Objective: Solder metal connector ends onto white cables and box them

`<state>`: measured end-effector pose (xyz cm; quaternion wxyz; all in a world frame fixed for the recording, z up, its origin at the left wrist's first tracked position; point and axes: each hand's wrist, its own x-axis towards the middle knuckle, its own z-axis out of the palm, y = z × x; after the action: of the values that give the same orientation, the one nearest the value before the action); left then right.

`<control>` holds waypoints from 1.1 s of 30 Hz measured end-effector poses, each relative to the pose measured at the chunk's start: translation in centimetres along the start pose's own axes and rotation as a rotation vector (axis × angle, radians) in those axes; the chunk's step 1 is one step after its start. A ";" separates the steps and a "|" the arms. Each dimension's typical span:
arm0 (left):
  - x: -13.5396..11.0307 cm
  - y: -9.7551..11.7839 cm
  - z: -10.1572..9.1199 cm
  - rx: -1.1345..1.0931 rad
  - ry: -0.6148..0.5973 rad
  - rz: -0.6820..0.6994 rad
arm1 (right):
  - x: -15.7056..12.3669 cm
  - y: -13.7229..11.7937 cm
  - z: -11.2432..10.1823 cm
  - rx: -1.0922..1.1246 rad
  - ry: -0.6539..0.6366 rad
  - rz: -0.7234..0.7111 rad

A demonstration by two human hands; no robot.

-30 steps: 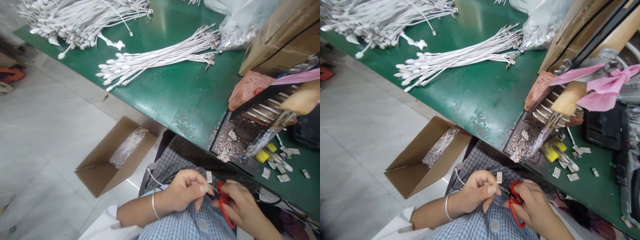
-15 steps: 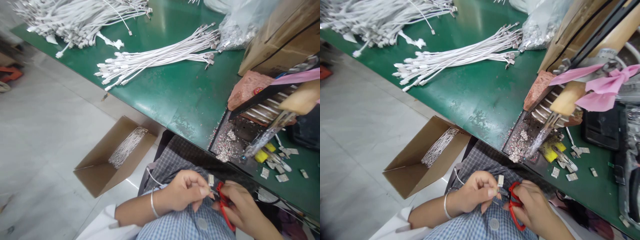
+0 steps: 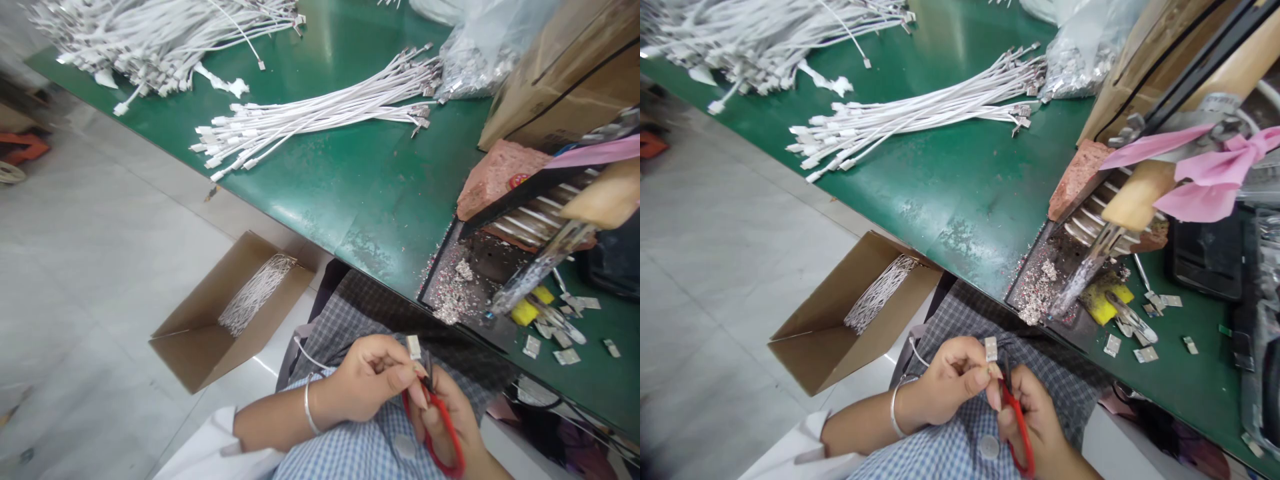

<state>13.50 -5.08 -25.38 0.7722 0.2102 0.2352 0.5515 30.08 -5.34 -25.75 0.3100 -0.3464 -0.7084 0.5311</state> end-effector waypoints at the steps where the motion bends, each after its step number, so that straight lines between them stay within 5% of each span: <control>1: 0.0 0.1 0.0 0.011 0.011 0.010 | -0.3 0.2 0.3 0.025 -0.007 0.017; 13: -0.4 0.8 0.0 0.109 0.037 -0.091 | 3.1 -0.8 -5.5 -0.310 -0.023 -0.151; 33: -0.6 1.3 0.1 0.177 0.036 -0.193 | 2.9 -0.3 -6.8 -0.418 -0.126 -0.265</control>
<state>12.38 -5.25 -24.44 0.7958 0.2441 0.3160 0.4553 33.84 0.60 -23.60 0.2537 -0.2733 -0.8599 0.3485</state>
